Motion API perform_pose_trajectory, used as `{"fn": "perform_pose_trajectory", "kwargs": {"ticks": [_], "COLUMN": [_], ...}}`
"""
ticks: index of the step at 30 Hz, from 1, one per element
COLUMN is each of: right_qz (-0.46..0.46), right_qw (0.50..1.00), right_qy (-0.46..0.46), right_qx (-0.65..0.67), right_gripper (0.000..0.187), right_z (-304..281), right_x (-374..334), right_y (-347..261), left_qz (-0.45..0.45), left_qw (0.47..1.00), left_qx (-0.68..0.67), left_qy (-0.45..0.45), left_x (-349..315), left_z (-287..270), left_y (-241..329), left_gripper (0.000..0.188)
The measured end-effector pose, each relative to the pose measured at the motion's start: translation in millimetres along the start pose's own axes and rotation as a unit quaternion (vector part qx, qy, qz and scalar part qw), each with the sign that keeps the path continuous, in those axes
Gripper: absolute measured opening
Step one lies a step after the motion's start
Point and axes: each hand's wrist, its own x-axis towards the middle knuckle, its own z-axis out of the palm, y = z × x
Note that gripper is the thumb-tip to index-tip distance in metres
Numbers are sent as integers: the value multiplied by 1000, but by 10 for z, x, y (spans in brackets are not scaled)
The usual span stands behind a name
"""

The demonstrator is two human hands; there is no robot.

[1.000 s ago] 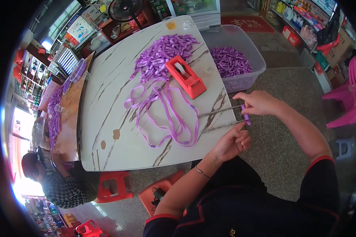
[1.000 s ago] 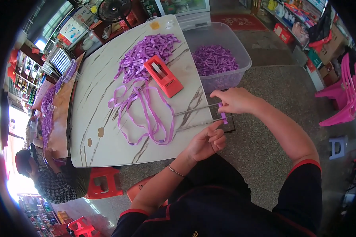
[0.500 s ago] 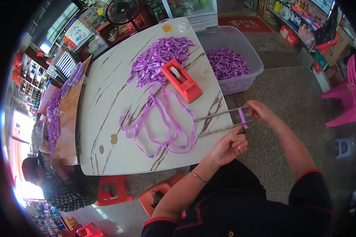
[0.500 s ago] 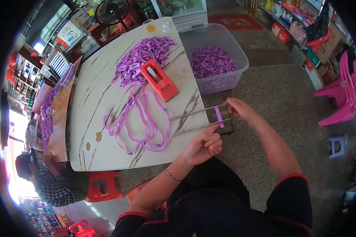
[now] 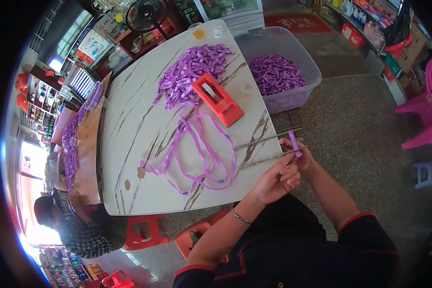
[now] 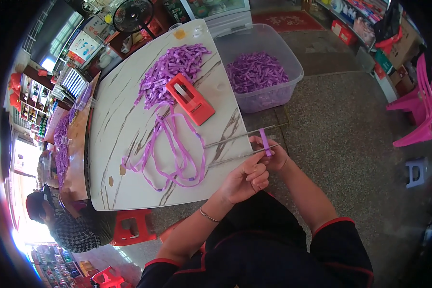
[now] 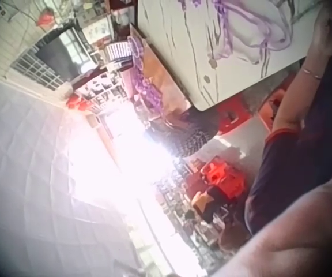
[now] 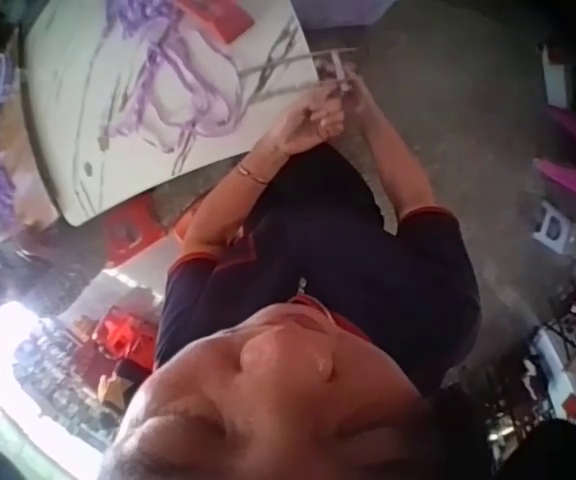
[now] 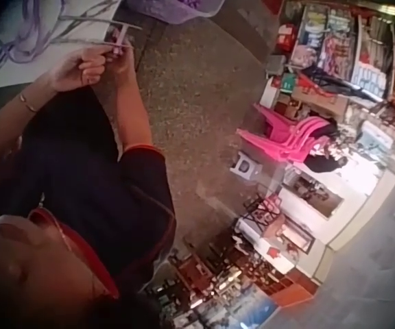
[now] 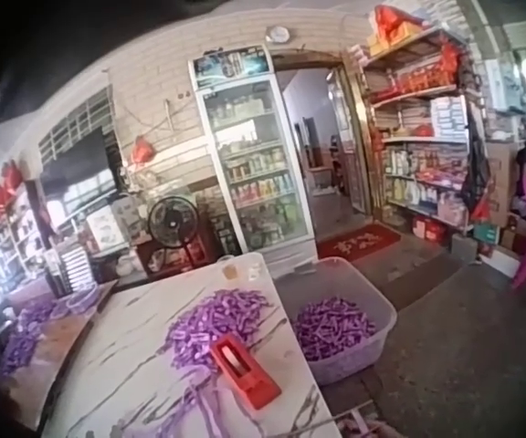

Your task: The person wraps purple ribbon around two metal rods, cuts it using a blade on a red dispenser, and ties it into a bow before placing it into a plastic bin.

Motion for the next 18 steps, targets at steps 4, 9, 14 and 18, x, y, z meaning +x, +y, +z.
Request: {"fn": "perform_pose_trajectory", "kwargs": {"ticks": [4, 9, 14, 18], "right_qz": [2, 1, -38, -14], "right_qw": [1000, 999, 976, 934], "right_qy": [0, -33, 194, 297], "right_qx": [15, 25, -95, -199], "right_gripper": [31, 14, 14, 15], "right_z": [52, 187, 407, 644], "right_x": [31, -10, -89, -168], "right_y": [42, 56, -14, -154], "left_qz": [3, -2, 0, -2], "left_qw": [1000, 1000, 1000, 1000], "left_qx": [7, 2, -8, -8], "left_qy": [-6, -3, 0, -9], "left_x": [-18, -13, -17, -12], "left_z": [14, -5, 4, -27], "left_y": [1, -1, -16, -15], "left_gripper": [44, 48, 49, 49]}}
